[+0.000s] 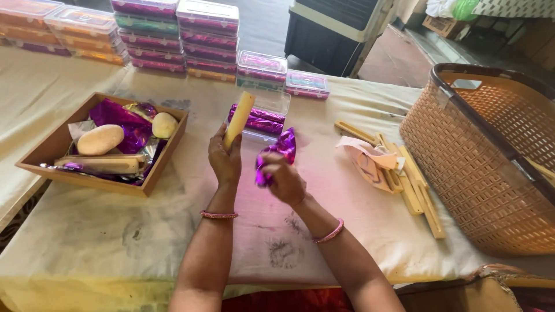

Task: The person wraps white cylindrical candles in metallic pink foil, folding the foil around each one by hand. They place the wrapped candles into small plastic storage boxes, close the lids, and stack the filled boxes with others on the table.

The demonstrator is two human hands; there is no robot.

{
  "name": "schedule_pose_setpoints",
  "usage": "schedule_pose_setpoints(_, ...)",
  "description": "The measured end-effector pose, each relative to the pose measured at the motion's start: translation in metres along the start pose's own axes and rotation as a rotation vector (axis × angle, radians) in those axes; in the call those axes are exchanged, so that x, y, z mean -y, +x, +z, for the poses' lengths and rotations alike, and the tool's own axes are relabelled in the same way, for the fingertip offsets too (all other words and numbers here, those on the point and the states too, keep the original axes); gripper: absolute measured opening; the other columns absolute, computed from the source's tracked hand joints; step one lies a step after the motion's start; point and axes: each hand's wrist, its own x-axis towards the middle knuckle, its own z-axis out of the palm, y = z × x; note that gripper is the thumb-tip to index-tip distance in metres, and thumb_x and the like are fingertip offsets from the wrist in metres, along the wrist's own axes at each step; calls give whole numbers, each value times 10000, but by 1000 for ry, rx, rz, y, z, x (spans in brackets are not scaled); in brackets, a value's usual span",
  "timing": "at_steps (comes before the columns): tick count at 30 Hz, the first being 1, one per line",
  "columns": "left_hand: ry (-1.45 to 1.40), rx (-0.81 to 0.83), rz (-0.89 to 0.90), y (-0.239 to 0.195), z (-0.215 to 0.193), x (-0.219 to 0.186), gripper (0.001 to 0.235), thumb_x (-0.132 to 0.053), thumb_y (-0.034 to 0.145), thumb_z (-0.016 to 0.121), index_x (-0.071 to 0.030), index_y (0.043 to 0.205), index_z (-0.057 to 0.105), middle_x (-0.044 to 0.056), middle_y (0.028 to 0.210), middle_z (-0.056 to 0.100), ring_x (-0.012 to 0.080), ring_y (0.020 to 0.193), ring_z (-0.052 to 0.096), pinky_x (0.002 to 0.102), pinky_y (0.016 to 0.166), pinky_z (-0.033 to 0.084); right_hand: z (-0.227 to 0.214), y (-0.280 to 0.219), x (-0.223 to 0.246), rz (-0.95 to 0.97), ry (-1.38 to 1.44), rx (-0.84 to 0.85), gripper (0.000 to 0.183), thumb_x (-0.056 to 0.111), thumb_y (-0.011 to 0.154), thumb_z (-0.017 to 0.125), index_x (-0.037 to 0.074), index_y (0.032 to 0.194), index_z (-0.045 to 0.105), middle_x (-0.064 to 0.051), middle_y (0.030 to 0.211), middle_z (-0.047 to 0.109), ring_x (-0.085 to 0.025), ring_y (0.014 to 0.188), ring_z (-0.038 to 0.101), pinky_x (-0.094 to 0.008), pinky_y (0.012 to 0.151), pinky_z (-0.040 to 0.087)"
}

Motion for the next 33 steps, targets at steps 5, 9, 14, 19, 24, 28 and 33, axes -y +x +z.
schedule_pose_setpoints(5, -203, -69, -56, 8, -2, 21, 450, -122, 962, 748, 33, 1356, 599, 150, 1308, 634, 235, 1187, 644, 333, 1002, 537, -10, 31, 38, -278, -136, 397, 347, 138, 859, 781, 59, 1129, 577, -125, 1259, 638, -282, 1119, 644, -404, 991, 527)
schedule_pose_setpoints(9, -198, -120, -216, 9, -4, 17, 439, -120, 973, 733, 46, 1356, 597, 125, 1306, 642, 201, 1152, 655, 298, 976, 541, -5, 22, 18, -143, -333, 344, 389, 167, 822, 794, 74, 1152, 610, -116, 1193, 642, -281, 1066, 647, -446, 946, 522)
schedule_pose_setpoints(14, -210, -87, -179, 8, 1, 27, 439, -110, 980, 733, 49, 1363, 591, 144, 1321, 638, 204, 1170, 657, 303, 991, 540, -4, -2, -13, 1, -503, 332, 246, 102, 900, 759, 155, 1104, 633, -52, 1120, 696, -236, 1018, 689, -402, 916, 536)
schedule_pose_setpoints(19, -330, -2, -248, 3, 9, 18, 471, -135, 964, 736, 24, 1377, 576, 133, 1272, 684, 187, 1119, 678, 299, 949, 554, 5, -1, -5, 251, -396, 332, 325, 197, 898, 811, 63, 1134, 632, -113, 1061, 681, -331, 938, 668, -435, 820, 527)
schedule_pose_setpoints(24, 13, 119, -33, -2, 4, 4, 455, -120, 931, 798, 16, 1343, 658, 165, 1193, 708, 198, 1051, 679, 305, 900, 539, 18, -16, -12, 123, -278, 693, 558, 37, 735, 742, 43, 1283, 638, -125, 1246, 669, -317, 1109, 631, -419, 982, 517)
schedule_pose_setpoints(28, -202, 146, -128, 8, 5, 23, 450, -118, 944, 755, 24, 1351, 623, 137, 1235, 701, 171, 1073, 684, 287, 906, 557, 11, -8, -3, 73, -360, 667, 339, 162, 791, 768, 176, 1129, 741, -73, 1292, 682, -238, 1174, 628, -425, 1012, 455)
schedule_pose_setpoints(33, -522, 382, -245, 25, 7, 90, 503, -175, 914, 772, -9, 1365, 623, 90, 1206, 735, 135, 1037, 705, 278, 898, 579, -7, 47, 51, 420, -620, 802, 461, 605, 747, 785, 207, 979, 772, -9, 1219, 661, -181, 1261, 524, -437, 1047, 298)
